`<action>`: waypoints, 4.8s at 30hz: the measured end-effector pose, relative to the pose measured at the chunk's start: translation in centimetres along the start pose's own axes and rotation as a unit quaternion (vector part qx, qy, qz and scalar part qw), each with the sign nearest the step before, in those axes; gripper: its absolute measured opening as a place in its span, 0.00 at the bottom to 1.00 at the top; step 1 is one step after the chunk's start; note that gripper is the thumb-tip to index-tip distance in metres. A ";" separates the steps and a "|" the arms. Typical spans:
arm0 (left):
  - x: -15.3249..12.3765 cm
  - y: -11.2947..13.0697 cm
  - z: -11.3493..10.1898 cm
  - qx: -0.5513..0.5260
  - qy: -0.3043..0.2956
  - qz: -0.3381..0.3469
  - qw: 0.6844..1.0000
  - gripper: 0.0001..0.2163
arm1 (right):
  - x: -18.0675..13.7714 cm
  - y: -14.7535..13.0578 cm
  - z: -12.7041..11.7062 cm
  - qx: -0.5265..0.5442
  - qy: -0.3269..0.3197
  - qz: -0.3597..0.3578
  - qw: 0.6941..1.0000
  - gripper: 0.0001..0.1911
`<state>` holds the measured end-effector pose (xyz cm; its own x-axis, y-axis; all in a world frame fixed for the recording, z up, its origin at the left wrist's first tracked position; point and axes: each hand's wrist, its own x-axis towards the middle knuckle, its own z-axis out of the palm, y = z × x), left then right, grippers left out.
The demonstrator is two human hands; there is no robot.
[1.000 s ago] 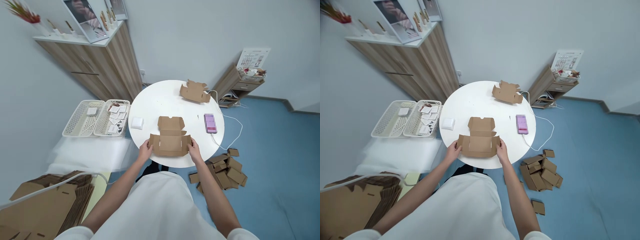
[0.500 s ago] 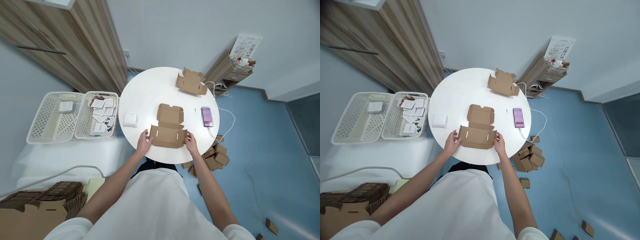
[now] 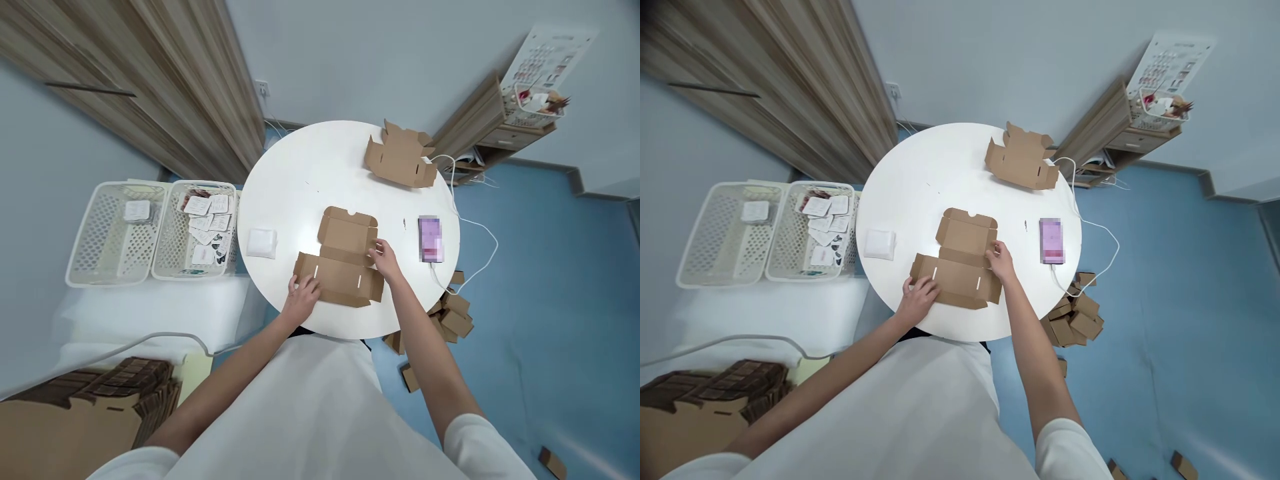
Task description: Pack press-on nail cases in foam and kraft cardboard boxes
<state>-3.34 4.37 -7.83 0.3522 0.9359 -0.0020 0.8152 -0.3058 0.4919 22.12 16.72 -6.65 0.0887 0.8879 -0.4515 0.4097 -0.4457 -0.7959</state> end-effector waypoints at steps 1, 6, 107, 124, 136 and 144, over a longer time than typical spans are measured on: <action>0.1 -0.1 0.2 0.003 -0.003 -0.007 1.000 0.17 | 0.9 0.0 0.3 0.006 -0.009 0.001 1.000 0.24; 0.6 -0.6 0.9 0.018 -0.019 -0.031 0.999 0.17 | 3.5 0.5 1.3 -0.003 -0.020 -0.002 1.000 0.19; -0.2 -2.4 -3.2 -0.072 -0.025 -0.182 0.980 0.24 | -10.2 1.5 8.8 -0.491 -0.100 -0.276 0.820 0.61; 1.3 -4.0 -4.0 -0.045 -0.160 -0.083 0.983 0.55 | -12.7 4.6 4.1 -0.401 0.003 -0.263 0.877 0.45; 0.9 -3.5 -3.6 -0.057 -0.164 -0.097 0.980 0.55 | -12.8 4.9 6.5 -0.071 0.067 -0.073 0.993 0.33; 0.1 -2.9 -2.7 -0.066 -0.142 -0.110 0.982 0.56 | -12.5 3.3 7.2 -0.020 0.017 -0.046 0.999 0.28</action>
<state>-6.86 5.82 -6.92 0.3037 0.8849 -0.3530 0.8257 -0.0596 0.5609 15.84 3.37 -6.55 0.0795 0.9287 -0.3621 0.4540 -0.3571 -0.8163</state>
